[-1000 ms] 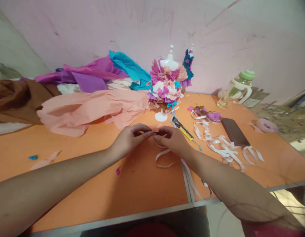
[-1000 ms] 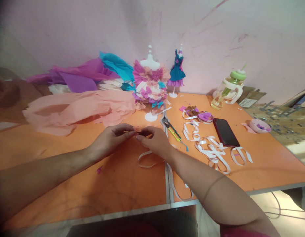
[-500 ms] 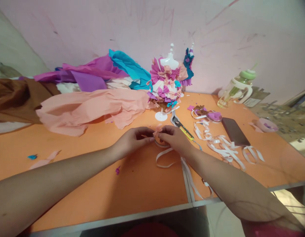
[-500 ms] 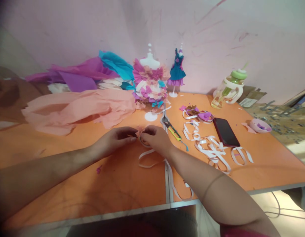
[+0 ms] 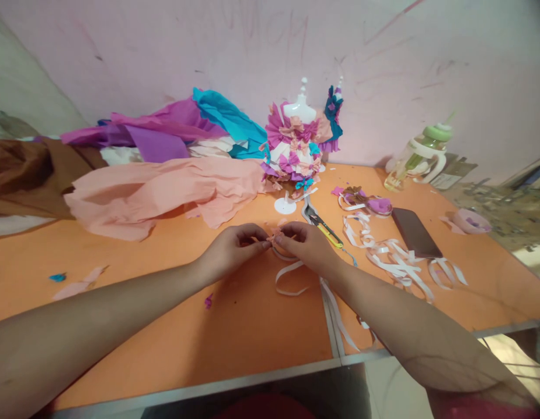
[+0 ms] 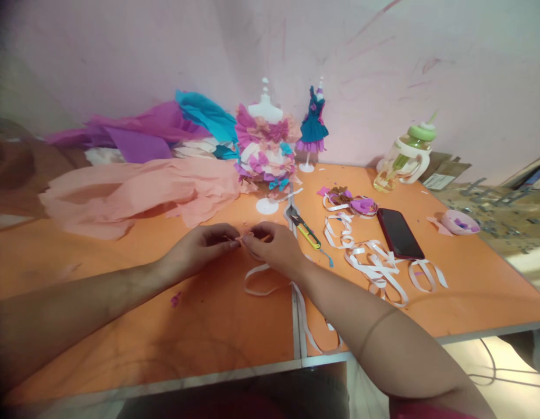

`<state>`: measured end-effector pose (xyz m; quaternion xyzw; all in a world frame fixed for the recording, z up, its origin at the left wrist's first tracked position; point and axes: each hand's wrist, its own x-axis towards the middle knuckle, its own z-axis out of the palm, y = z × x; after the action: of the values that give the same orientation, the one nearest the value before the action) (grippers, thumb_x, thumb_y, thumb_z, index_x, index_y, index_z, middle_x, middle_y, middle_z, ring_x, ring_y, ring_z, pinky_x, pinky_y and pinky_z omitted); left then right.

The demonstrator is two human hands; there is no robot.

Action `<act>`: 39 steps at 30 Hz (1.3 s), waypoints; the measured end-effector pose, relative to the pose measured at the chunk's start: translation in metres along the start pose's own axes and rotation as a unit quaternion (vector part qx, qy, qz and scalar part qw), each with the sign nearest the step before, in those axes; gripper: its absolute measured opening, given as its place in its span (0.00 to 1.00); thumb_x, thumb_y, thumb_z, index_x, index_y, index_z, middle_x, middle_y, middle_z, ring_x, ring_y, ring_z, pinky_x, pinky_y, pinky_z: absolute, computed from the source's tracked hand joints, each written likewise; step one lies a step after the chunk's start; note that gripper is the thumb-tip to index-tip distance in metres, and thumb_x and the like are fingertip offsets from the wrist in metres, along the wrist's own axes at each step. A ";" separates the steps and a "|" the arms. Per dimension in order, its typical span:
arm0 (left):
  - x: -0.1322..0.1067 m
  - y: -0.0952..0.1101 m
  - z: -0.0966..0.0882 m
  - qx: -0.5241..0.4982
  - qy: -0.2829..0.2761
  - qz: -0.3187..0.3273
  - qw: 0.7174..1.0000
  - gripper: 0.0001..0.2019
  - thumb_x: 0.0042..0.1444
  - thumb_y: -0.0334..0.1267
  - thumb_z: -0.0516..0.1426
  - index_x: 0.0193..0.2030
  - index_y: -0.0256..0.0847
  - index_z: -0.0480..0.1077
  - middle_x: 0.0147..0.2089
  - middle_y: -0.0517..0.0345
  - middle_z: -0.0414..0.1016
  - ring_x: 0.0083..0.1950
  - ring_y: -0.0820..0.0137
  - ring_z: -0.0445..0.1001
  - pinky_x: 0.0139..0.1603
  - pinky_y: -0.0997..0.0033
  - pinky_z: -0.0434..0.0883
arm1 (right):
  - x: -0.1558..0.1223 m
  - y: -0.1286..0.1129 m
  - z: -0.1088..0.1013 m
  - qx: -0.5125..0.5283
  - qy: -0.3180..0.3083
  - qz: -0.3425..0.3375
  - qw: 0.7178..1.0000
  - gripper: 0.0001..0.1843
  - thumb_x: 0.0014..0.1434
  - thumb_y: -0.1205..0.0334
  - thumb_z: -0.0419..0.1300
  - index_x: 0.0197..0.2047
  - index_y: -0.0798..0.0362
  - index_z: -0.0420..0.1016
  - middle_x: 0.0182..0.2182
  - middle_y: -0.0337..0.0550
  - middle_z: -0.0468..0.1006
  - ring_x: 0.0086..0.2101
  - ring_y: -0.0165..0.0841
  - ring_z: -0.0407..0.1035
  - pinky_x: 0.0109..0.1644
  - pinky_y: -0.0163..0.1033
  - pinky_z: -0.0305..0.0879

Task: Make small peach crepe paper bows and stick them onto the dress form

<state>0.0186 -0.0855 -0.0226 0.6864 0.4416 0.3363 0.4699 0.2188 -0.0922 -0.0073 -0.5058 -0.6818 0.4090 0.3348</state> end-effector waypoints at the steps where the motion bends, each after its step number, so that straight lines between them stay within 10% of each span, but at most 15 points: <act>1: 0.000 0.000 0.000 0.004 0.003 -0.001 1.000 0.16 0.52 0.50 0.61 0.36 0.39 0.74 0.38 0.53 0.78 0.42 0.62 0.76 0.43 0.65 0.72 | 0.000 0.000 0.000 -0.005 -0.001 0.003 1.000 0.17 0.54 0.49 0.60 0.38 0.54 0.78 0.29 0.39 0.76 0.27 0.28 0.66 0.32 0.33 0.60; 21: 0.000 0.001 0.003 0.062 0.052 0.043 0.996 0.22 0.51 0.51 0.62 0.49 0.41 0.72 0.49 0.51 0.76 0.50 0.60 0.74 0.53 0.60 0.70 | -0.003 -0.002 0.000 -0.056 0.041 -0.008 0.998 0.15 0.54 0.49 0.61 0.34 0.53 0.77 0.26 0.38 0.76 0.27 0.27 0.66 0.31 0.33 0.59; 39: 0.003 -0.003 -0.001 0.017 0.077 0.044 0.996 0.14 0.55 0.48 0.60 0.38 0.38 0.75 0.42 0.51 0.78 0.45 0.62 0.75 0.50 0.62 0.70 | -0.006 -0.005 0.002 0.030 -0.047 0.017 0.998 0.18 0.53 0.52 0.62 0.44 0.53 0.78 0.28 0.39 0.75 0.24 0.25 0.64 0.29 0.32 0.62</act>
<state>0.0183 -0.0819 -0.0253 0.6850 0.4513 0.4010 0.4078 0.2161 -0.0991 -0.0037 -0.4875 -0.6756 0.4580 0.3100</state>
